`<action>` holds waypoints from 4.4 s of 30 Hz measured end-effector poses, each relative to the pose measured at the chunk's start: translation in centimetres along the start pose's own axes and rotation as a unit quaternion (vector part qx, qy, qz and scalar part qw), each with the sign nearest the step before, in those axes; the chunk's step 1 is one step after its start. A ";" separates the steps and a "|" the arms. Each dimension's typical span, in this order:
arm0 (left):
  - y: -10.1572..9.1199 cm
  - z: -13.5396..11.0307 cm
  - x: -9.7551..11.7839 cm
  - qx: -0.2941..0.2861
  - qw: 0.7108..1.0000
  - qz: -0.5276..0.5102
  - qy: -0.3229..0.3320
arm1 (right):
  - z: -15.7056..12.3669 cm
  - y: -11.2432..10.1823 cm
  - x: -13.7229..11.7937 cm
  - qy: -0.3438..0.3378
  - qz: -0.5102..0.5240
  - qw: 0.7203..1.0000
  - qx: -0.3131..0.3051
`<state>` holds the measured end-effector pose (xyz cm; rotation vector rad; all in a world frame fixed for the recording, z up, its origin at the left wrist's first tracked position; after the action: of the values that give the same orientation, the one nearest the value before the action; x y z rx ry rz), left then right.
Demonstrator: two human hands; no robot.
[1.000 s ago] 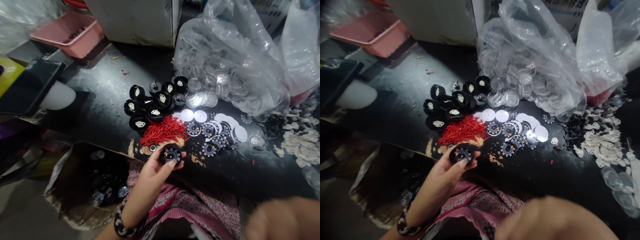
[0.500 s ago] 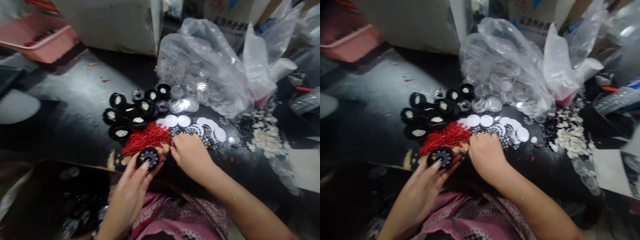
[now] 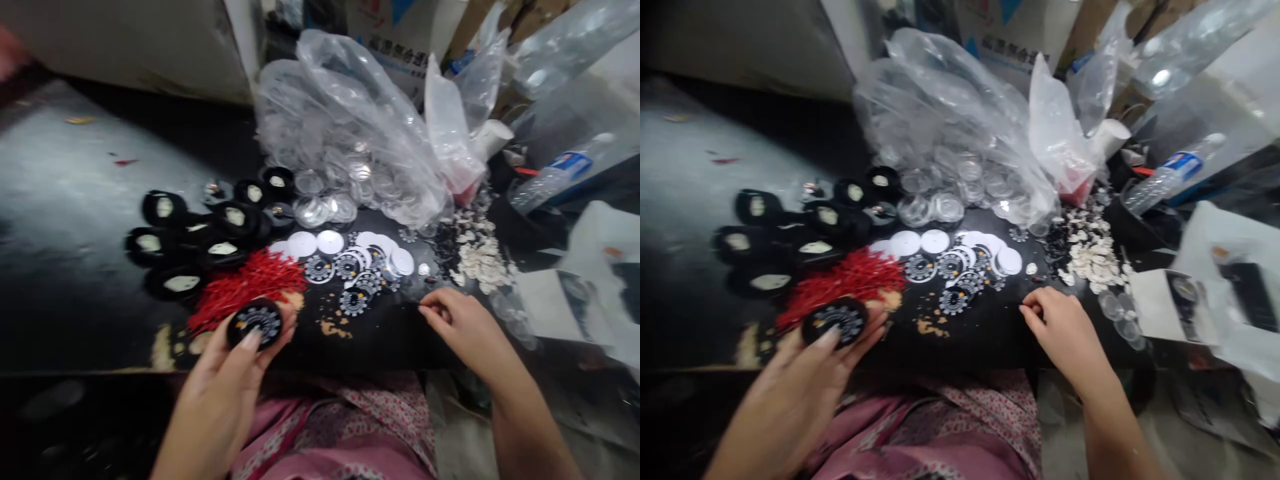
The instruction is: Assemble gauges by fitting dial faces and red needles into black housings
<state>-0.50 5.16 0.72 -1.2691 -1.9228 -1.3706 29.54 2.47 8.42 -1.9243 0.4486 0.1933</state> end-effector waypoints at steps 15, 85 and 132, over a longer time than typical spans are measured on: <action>0.3 -0.5 0.5 -0.032 0.996 -0.081 0.009 | 8.4 5.2 -17.4 -0.194 -0.170 0.966 -0.002; 3.1 0.4 -2.3 -0.056 0.989 -0.092 -0.100 | 4.2 3.5 -17.0 -0.259 0.023 0.965 0.035; 4.0 1.3 -1.1 -0.160 0.986 0.032 -0.023 | 5.1 2.5 -15.2 -0.239 0.097 0.966 0.031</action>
<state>3.69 6.17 1.35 -1.5073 -1.7224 -1.6796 14.98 9.63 9.48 -1.6973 0.3104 0.7461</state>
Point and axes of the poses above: each hand's wrist, its own z-axis towards the middle knuckle, its own y-axis out of the palm, x = y × z, the point moved 7 cm from there along z, towards the middle knuckle, and after that the axes turned 14 degrees about -x, right-handed, at the moved point
